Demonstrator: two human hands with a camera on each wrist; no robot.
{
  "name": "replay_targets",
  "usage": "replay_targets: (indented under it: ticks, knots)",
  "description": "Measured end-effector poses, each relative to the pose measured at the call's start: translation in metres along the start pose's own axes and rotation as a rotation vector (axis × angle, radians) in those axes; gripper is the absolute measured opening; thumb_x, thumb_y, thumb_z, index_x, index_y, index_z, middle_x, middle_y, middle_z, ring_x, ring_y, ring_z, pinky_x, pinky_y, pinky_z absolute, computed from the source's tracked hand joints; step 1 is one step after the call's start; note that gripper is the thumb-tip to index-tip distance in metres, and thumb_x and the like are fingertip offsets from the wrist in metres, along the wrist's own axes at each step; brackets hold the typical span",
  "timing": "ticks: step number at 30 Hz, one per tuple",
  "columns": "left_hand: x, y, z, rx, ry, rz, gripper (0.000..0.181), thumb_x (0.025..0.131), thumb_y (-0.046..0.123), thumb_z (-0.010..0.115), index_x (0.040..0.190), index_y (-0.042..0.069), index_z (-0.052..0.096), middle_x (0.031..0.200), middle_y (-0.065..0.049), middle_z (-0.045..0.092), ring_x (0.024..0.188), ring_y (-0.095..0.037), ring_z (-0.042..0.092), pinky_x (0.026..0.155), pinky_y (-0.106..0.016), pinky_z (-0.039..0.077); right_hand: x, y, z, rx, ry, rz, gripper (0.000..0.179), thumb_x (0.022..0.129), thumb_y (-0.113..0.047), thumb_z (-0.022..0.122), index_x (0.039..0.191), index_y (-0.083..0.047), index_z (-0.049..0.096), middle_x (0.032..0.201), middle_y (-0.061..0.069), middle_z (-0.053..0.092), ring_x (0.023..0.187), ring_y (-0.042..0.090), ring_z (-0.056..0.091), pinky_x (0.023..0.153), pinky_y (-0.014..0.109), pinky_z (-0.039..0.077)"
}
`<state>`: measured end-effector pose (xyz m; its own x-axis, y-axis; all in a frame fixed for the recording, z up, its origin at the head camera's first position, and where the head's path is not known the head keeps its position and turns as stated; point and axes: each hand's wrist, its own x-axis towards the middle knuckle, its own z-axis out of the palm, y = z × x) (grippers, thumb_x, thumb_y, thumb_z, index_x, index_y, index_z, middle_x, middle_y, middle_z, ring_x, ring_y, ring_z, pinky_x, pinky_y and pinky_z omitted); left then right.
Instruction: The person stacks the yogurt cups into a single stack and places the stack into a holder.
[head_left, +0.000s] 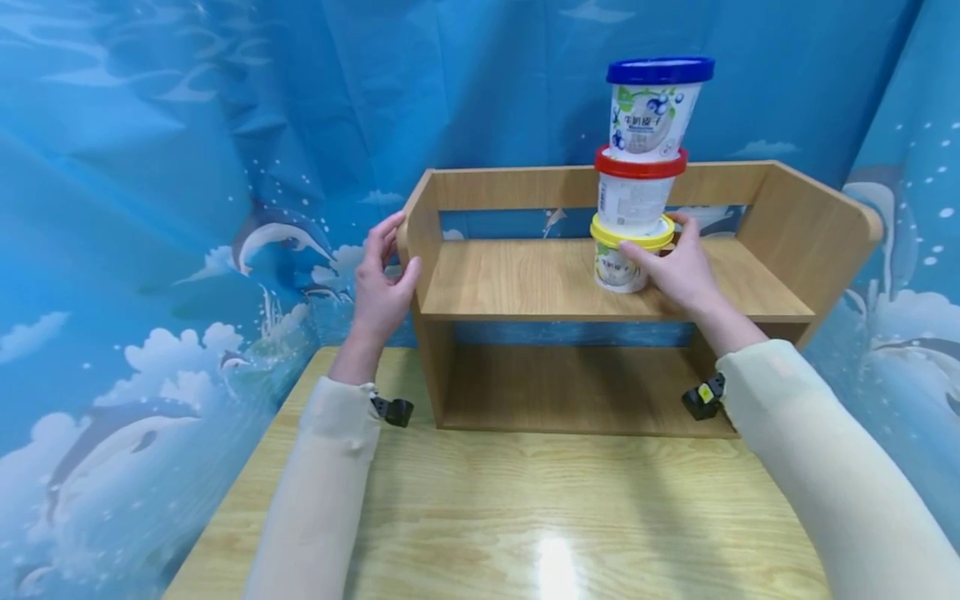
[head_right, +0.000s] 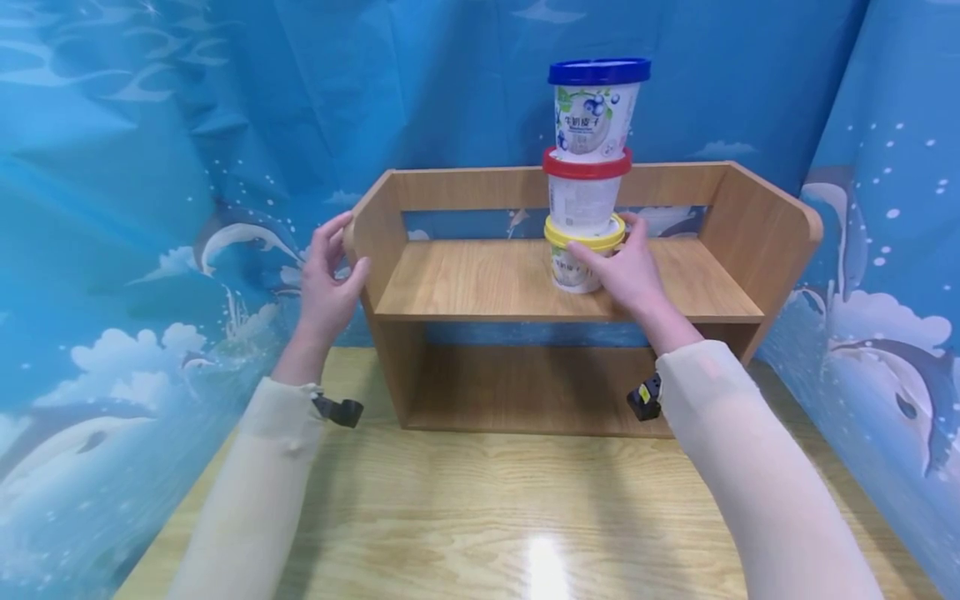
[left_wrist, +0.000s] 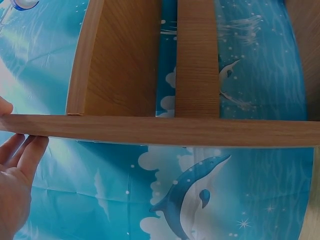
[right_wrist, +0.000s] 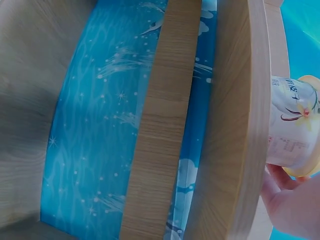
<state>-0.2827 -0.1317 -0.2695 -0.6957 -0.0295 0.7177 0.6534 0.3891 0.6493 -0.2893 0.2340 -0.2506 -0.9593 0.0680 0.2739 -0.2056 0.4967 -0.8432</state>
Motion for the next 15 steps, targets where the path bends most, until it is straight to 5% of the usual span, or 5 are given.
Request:
replay_targets:
  ticks: [5,15]
  knots:
    - [-0.005,0.022,-0.002,-0.007,-0.008,-0.001,0.052,0.093,-0.004,0.057,0.140,0.005,0.039,0.145,-0.015,0.044,0.128,-0.030,0.046,0.090,-0.056,0.049,-0.005,-0.001,-0.003,-0.016,-0.001,0.000,0.105,0.086,-0.054,0.066,0.153,-0.015,-0.005,0.157,0.018,0.013,0.137,0.039,0.026,0.110,0.054,0.030]
    - [-0.003,0.016,-0.001,0.002,-0.012,-0.007,0.054,0.093,-0.004,0.056,0.142,0.008,0.037,0.146,-0.013,0.044,0.128,-0.030,0.047,0.089,-0.057,0.049,-0.027,-0.005,-0.018,-0.047,0.048,-0.059,0.099,0.089,-0.048,0.064,0.153,-0.015,-0.004,0.159,0.018,0.011,0.140,0.044,0.022,0.104,0.062,0.033]
